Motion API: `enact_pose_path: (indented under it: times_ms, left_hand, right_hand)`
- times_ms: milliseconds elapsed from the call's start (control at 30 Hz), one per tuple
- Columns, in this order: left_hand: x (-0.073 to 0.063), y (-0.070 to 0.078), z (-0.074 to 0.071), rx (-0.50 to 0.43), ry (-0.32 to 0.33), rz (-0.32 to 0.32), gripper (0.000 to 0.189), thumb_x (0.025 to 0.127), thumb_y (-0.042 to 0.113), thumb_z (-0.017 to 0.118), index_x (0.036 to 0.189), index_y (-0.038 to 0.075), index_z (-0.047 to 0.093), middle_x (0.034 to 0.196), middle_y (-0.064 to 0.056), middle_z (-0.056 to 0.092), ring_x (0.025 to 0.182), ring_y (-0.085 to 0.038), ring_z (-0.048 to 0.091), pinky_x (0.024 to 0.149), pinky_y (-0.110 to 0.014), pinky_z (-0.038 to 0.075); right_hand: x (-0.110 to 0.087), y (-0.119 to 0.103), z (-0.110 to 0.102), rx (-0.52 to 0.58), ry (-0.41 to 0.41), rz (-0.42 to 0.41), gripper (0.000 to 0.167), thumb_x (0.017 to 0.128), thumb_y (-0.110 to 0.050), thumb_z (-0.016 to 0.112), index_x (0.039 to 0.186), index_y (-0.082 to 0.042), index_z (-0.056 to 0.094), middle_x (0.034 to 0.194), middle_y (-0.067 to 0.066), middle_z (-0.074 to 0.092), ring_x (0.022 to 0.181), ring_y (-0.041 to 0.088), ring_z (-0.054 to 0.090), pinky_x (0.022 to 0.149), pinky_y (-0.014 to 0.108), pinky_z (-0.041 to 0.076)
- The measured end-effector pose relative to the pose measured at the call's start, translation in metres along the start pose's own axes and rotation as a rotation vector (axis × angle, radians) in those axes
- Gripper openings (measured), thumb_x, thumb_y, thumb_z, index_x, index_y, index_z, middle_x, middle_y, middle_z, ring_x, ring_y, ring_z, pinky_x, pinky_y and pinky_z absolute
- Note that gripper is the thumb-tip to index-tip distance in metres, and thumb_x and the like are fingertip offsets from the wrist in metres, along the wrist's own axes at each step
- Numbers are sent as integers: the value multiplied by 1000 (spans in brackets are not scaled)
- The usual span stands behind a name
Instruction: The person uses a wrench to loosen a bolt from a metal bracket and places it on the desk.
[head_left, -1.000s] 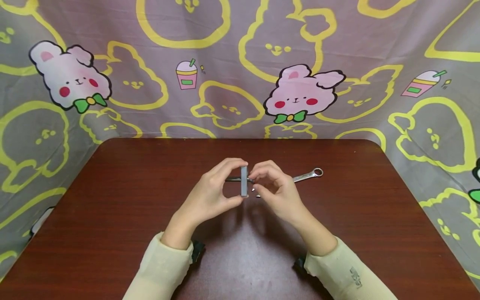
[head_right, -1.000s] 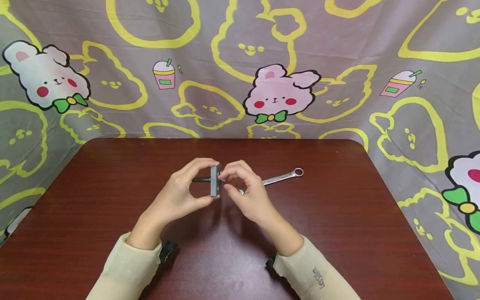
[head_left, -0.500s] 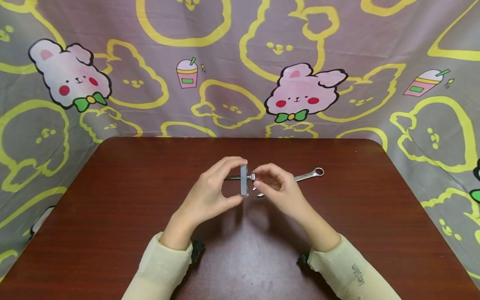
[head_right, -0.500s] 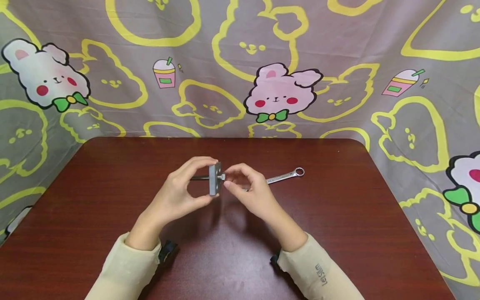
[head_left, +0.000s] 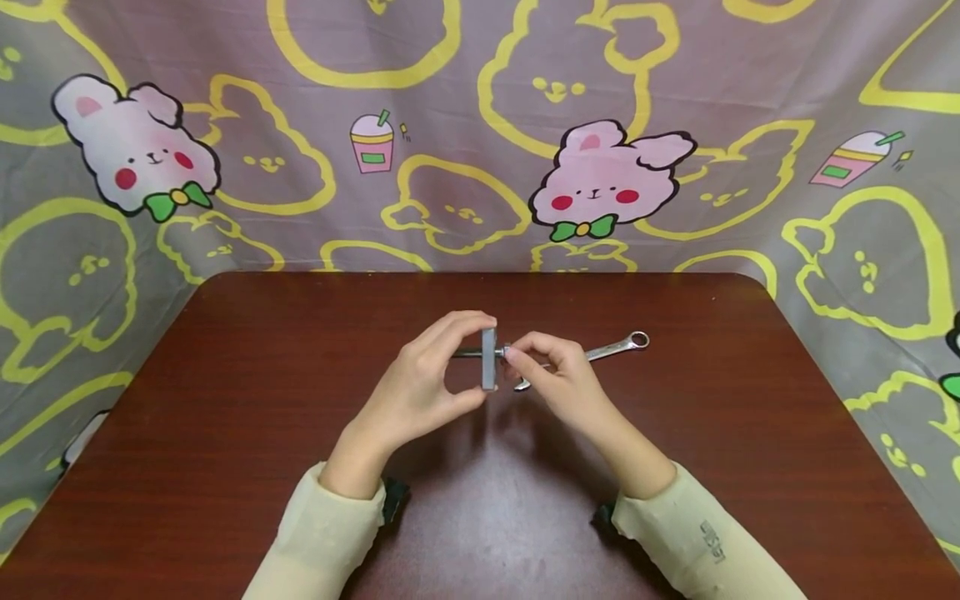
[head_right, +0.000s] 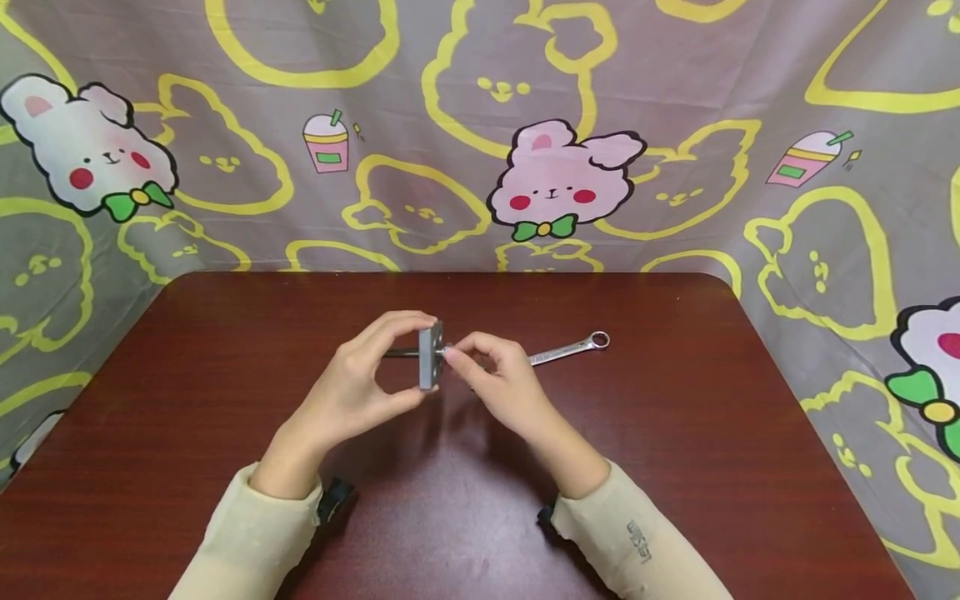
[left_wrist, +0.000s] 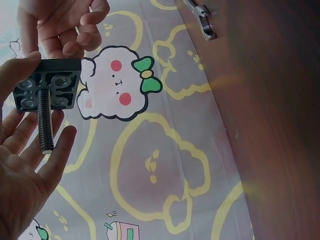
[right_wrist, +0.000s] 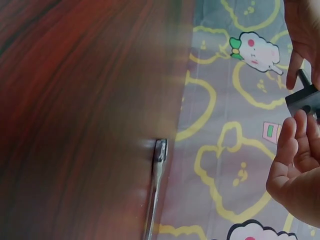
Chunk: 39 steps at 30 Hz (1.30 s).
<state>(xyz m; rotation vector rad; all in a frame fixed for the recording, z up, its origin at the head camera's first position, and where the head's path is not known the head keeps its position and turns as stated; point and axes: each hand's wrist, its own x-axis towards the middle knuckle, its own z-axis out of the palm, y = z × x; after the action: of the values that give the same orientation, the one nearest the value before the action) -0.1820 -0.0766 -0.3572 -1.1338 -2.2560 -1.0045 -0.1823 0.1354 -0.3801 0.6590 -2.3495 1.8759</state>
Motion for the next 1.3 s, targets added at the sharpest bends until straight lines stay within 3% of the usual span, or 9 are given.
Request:
enact_pose_path:
  times_ms: [100,200,367,600,833,1000,1100,1300]
  left_hand:
    - [0,0,-1,1,-3,-8,72,69,3,85,134,6,53,130,-6,60,120,-17,59,99,-32,52]
    - [0,0,-1,1,-8,-14,72,69,3,85,133,6,53,130,-6,60,120,-17,59,99,-32,52]
    - [1,0,0,-2,-10,-15,70,70,3,84,133,5,53,130,-6,60,120,-17,59,100,-32,52]
    - [2,0,0,-6,-13,-8,70,69,4,84,132,5,53,130,-6,60,120,-17,59,100,-32,52]
    - [0,0,1,6,-32,-22,70,69,4,84,132,5,54,131,-6,60,120,-17,59,98,-32,53]
    - [-1,-1,0,9,-25,-10,69,69,4,84,131,5,54,130,-5,60,119,-17,59,98,-31,53]
    - [-1,0,-1,7,-25,2,68,70,3,82,131,5,54,130,-5,60,120,-16,59,100,-30,51]
    - [-2,2,-4,18,-36,10,67,70,4,81,131,6,55,131,-5,60,120,-16,59,100,-30,51]
  right_hand:
    - [0,-3,1,15,18,22,14,95,-6,60,95,5,68,80,2,69,71,8,68,69,29,58]
    - [-2,-5,3,16,36,28,12,93,-3,62,100,6,67,85,13,70,72,7,67,68,28,58]
    - [-4,-4,5,13,52,-40,22,86,7,65,108,5,63,88,22,66,74,8,65,64,23,55]
    - [-6,-3,4,-2,61,-133,29,83,12,62,109,1,63,88,22,66,77,7,62,61,22,51]
    - [-10,-5,2,9,5,-243,19,83,14,65,99,5,66,112,14,60,94,15,64,78,21,57]
    - [-11,-5,0,9,-24,-269,19,83,14,66,100,5,65,115,18,59,98,14,64,78,22,59]
    - [-10,-5,-5,-51,-48,-281,26,83,12,68,106,1,65,115,17,60,95,19,66,75,25,60]
    - [1,-8,-26,-313,-129,-356,32,83,-2,76,112,-9,66,106,2,66,94,14,64,79,26,58]
